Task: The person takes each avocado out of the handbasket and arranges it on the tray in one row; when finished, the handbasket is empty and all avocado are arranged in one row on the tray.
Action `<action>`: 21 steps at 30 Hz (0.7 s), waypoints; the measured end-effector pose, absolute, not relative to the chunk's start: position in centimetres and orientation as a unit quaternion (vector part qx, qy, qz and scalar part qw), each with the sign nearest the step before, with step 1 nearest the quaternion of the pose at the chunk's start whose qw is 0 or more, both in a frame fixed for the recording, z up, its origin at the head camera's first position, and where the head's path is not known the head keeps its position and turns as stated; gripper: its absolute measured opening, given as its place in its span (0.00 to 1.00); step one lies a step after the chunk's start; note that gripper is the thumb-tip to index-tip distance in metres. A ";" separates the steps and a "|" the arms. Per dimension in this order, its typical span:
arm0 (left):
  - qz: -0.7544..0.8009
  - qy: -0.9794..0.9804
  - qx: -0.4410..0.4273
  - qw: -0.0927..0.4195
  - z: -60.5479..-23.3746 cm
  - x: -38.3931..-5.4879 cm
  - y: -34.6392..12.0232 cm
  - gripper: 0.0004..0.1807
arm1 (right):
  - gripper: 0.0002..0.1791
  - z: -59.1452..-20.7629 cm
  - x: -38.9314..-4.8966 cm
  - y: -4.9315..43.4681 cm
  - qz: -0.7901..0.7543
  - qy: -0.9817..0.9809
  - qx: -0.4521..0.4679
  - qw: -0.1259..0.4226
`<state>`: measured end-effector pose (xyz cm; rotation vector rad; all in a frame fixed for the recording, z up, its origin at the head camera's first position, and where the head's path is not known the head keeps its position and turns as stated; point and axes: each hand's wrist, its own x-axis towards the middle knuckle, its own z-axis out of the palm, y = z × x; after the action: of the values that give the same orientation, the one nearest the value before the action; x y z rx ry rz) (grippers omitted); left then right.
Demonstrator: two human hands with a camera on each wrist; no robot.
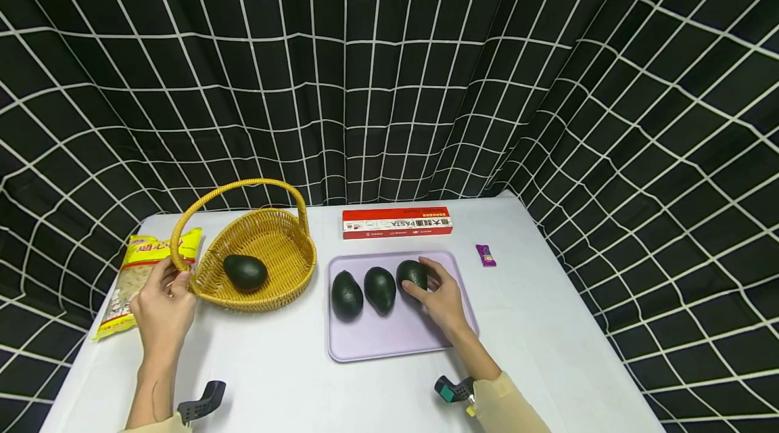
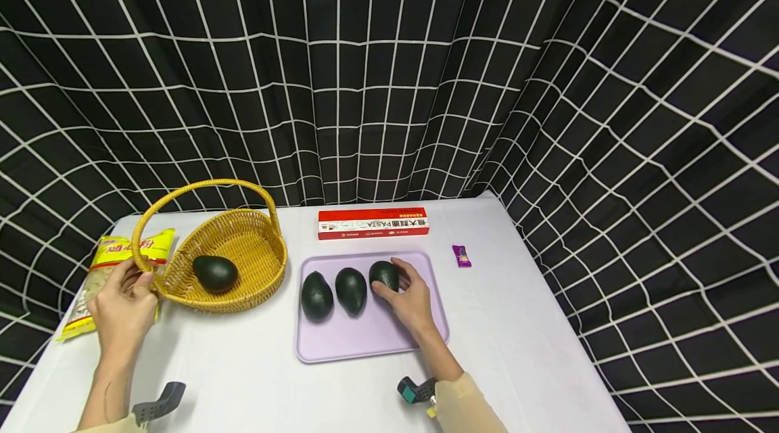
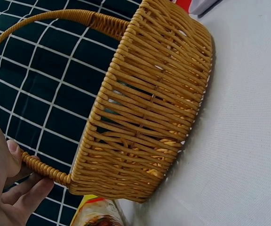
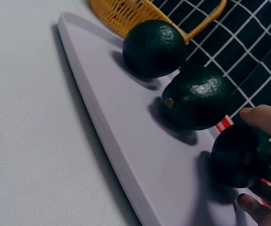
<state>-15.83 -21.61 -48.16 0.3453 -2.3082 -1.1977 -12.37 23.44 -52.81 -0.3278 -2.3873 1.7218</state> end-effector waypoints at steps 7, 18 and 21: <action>-0.445 -0.850 0.132 0.248 -48.2 -15.8 -21.5 0.22 | 0.40 -52.7 -12.5 23.6 0.584 -0.800 -0.104 0.091; -0.444 -0.851 0.128 0.250 -48.3 -15.7 -21.6 0.21 | 0.36 -49.4 -13.8 22.7 0.610 -0.782 -0.043 0.125; -0.444 -0.851 0.129 0.247 -48.2 -15.8 -21.6 0.21 | 0.36 -47.8 -14.4 21.5 0.614 -0.781 -0.007 0.116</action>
<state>-15.80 -21.61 -48.24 0.3529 -2.3208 -1.2109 -14.41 21.46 -47.76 -0.0211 -2.2873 1.7989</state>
